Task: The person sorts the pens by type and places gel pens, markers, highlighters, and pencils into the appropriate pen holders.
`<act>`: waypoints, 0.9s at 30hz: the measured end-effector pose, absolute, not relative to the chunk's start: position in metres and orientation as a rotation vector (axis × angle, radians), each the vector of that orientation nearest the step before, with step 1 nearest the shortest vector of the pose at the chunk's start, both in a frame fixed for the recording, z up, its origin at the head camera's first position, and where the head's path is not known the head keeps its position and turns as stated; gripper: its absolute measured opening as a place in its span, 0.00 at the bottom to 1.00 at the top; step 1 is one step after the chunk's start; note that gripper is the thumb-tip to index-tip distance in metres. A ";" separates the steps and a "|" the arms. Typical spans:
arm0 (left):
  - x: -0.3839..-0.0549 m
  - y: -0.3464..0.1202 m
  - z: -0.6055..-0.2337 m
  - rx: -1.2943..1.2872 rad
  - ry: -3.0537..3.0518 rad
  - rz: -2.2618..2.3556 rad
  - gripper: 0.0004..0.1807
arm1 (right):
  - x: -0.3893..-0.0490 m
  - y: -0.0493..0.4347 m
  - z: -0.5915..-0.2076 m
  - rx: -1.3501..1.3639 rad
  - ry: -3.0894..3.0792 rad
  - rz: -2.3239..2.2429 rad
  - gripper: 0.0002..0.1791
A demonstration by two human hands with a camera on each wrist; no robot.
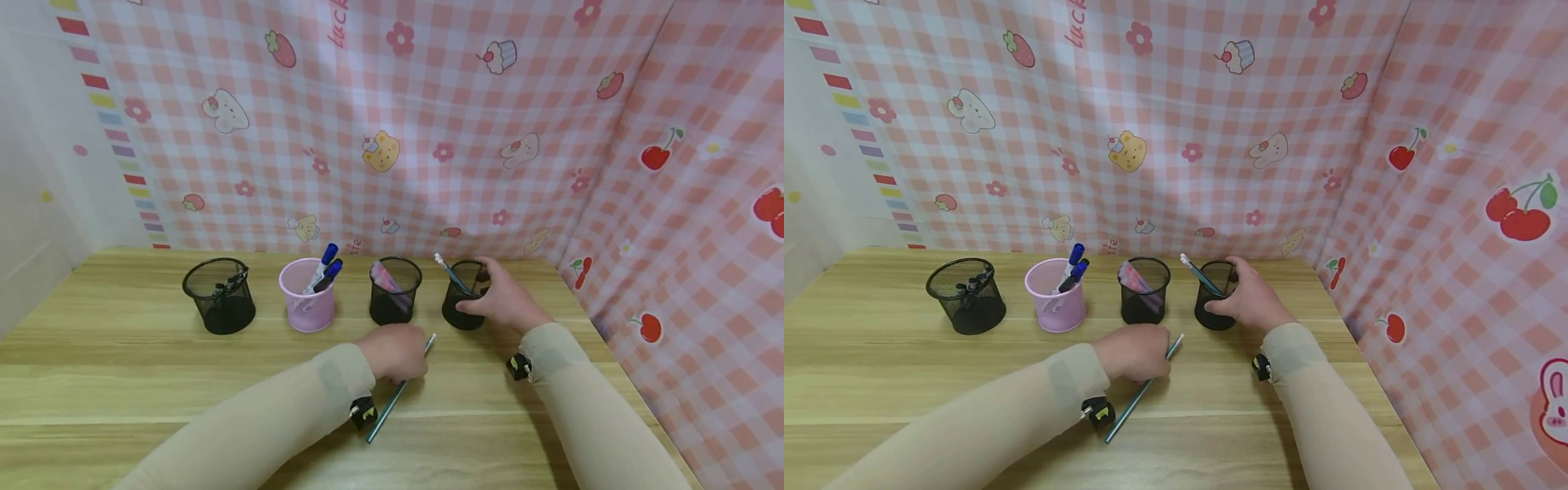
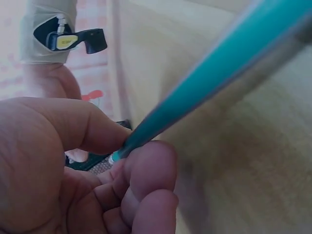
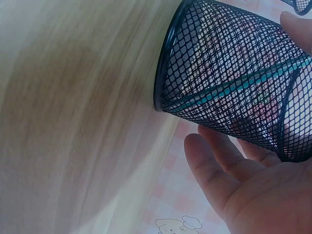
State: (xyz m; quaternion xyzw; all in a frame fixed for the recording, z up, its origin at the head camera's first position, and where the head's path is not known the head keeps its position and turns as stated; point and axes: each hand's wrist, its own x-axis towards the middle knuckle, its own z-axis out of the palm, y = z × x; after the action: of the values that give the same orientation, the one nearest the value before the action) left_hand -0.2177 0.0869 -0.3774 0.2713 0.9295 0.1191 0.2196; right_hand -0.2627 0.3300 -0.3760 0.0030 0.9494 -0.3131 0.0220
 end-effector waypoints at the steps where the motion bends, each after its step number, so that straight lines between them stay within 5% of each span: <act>1: -0.217 0.086 -0.376 0.756 2.578 0.346 0.13 | -0.263 0.330 -0.376 0.007 2.943 -0.974 0.60; 27: -0.222 0.071 -0.337 0.817 2.724 0.711 0.05 | -0.262 0.331 -0.377 0.003 2.922 -1.004 0.60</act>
State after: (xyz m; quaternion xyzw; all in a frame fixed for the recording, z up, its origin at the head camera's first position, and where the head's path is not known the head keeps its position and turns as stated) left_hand -0.2221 0.0709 -0.3374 0.2773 0.9241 0.2412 0.1050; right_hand -0.2621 0.3308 -0.3769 0.0009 0.9455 -0.3247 0.0259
